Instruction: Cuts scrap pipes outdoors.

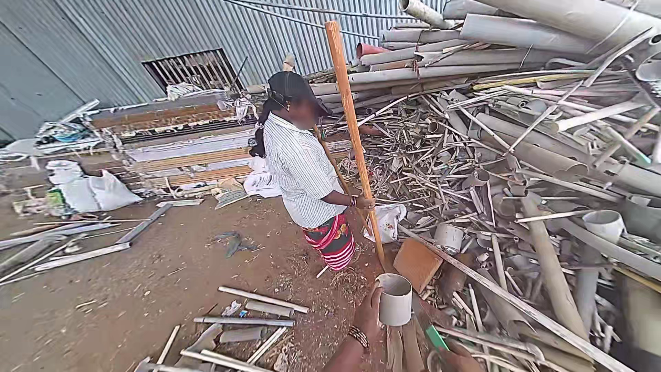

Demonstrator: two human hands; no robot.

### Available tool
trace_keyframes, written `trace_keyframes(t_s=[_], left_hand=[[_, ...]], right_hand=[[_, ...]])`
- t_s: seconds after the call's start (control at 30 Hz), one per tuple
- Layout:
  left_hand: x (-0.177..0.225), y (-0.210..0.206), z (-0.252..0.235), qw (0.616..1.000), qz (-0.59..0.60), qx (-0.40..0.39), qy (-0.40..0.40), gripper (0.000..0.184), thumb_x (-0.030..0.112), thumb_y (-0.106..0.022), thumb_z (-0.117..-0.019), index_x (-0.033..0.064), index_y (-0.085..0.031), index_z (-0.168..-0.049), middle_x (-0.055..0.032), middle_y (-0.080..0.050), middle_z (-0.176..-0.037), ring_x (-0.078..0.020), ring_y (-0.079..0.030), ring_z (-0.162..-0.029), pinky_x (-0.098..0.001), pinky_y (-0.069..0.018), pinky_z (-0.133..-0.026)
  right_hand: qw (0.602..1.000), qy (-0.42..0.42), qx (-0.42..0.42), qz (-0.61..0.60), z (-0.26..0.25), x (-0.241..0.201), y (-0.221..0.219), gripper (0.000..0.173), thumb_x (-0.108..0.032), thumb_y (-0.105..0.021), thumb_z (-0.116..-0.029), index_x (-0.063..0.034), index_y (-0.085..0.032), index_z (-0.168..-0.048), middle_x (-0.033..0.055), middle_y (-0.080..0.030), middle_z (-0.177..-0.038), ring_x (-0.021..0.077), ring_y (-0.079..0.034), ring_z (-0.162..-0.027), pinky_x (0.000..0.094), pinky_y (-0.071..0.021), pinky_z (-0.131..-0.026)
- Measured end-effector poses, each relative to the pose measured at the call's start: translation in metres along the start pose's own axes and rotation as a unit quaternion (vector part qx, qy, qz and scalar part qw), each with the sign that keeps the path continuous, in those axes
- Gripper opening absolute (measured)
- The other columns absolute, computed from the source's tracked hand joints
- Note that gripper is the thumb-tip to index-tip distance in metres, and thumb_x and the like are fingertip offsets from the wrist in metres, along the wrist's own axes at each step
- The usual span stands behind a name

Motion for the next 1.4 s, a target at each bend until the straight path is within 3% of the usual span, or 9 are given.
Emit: trace_keyframes(t_s=[0.2,0.37,0.6,0.77,0.87,1.0,1.17,1.33,1.4], left_hand=[[-0.026,0.047,0.031,0.985,-0.03,0.135,-0.1,0.075,-0.019,-0.078,-0.0604,-0.0184,-0.055,-0.132,-0.0392,-0.048,-0.147,-0.0546,-0.062,-0.121,-0.0601,-0.0559,-0.092],[-0.037,0.08,0.042,0.979,-0.024,0.111,-0.168,0.072,-0.019,-0.075,-0.0616,-0.0114,-0.06,-0.132,-0.0456,-0.044,-0.144,-0.0592,-0.064,-0.112,-0.0603,-0.0585,-0.084],[-0.001,0.108,0.039,0.96,-0.068,-0.089,-0.255,0.034,0.013,-0.055,-0.1037,0.0003,-0.065,-0.134,-0.0312,-0.063,-0.134,-0.0478,-0.068,-0.113,-0.0583,-0.0577,-0.088],[-0.006,0.112,0.028,0.951,-0.097,-0.217,-0.195,0.039,0.013,-0.05,-0.1066,0.0052,-0.058,-0.144,-0.0299,-0.053,-0.147,-0.0508,-0.064,-0.119,-0.0639,-0.054,-0.091],[-0.007,0.113,0.027,0.946,-0.102,-0.225,-0.208,0.042,0.004,-0.052,-0.1029,0.0076,-0.06,-0.144,-0.0304,-0.051,-0.149,-0.0522,-0.064,-0.118,-0.0644,-0.0544,-0.089],[-0.013,0.11,0.035,0.942,-0.094,-0.176,-0.269,0.042,-0.002,-0.056,-0.0988,0.0043,-0.062,-0.14,-0.0339,-0.057,-0.14,-0.0523,-0.066,-0.114,-0.0629,-0.0566,-0.086],[-0.018,0.111,0.042,0.946,-0.101,-0.217,-0.219,0.049,-0.006,-0.056,-0.0977,0.0051,-0.058,-0.145,-0.0322,-0.051,-0.148,-0.053,-0.06,-0.124,-0.0647,-0.0529,-0.093],[-0.024,0.109,0.046,0.963,-0.012,-0.265,-0.04,0.053,0.041,-0.041,-0.1111,0.008,-0.051,-0.151,-0.0221,-0.05,-0.154,-0.0393,-0.055,-0.136,-0.0586,-0.0439,-0.11],[-0.029,0.11,0.049,0.968,-0.056,-0.219,-0.11,0.044,0.011,-0.054,-0.1052,0.0073,-0.055,-0.149,-0.0263,-0.048,-0.154,-0.0459,-0.059,-0.13,-0.0607,-0.0502,-0.101]], right_hand=[[0.911,0.13,0.115,0.374,0.025,-0.058,0.019,0.046,-0.025,-0.06,-0.1044,-0.0004,-0.056,-0.143,0.0232,-0.071,-0.098,0.0386,-0.07,-0.085,0.0597,-0.0539,-0.081],[0.789,0.279,0.182,0.516,0.078,-0.126,0.028,0.03,-0.02,-0.073,-0.0932,-0.0044,-0.075,-0.119,0.023,-0.074,-0.094,0.0464,-0.071,-0.081,0.0686,-0.0518,-0.068],[0.452,0.557,0.096,0.69,0.079,-0.183,-0.03,0.031,0.0,-0.058,-0.0943,-0.0061,-0.072,-0.121,0.0237,-0.067,-0.087,0.0407,-0.067,-0.062,0.0514,-0.0535,-0.052],[0.55,0.217,-0.059,0.804,0.067,-0.207,-0.065,0.029,-0.002,-0.049,-0.1036,-0.0007,-0.063,-0.129,0.0293,-0.065,-0.107,0.0497,-0.067,-0.09,0.0618,-0.052,-0.074],[0.536,0.358,0.016,0.764,0.066,-0.213,-0.072,0.026,0.002,-0.055,-0.0989,0.0014,-0.068,-0.121,0.0283,-0.066,-0.09,0.0482,-0.068,-0.076,0.0576,-0.0536,-0.063],[0.587,0.149,-0.043,0.795,0.059,-0.211,-0.069,0.029,-0.013,-0.056,-0.1038,-0.0034,-0.065,-0.129,0.0289,-0.066,-0.113,0.0509,-0.066,-0.099,0.0656,-0.0504,-0.078],[0.591,0.222,0.004,0.775,0.054,-0.221,-0.043,0.025,-0.014,-0.062,-0.1005,-0.0074,-0.071,-0.123,0.027,-0.07,-0.108,0.0506,-0.069,-0.093,0.0662,-0.0518,-0.072],[0.61,0.22,0.026,0.761,0.055,-0.22,-0.035,0.026,-0.018,-0.068,-0.0974,-0.0092,-0.074,-0.121,0.0257,-0.072,-0.105,0.0499,-0.07,-0.091,0.0665,-0.0528,-0.07],[0.635,0.134,-0.009,0.761,0.052,-0.211,-0.035,0.025,-0.023,-0.067,-0.0993,-0.0108,-0.073,-0.121,0.0246,-0.072,-0.109,0.0497,-0.069,-0.1,0.0686,-0.0512,-0.078]])
Point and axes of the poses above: each hand's wrist, its own z-axis away from the middle knuckle, its own y-axis out of the back of the hand, x = y × z, the point moved 6 cm from there along -z, towards the middle knuckle
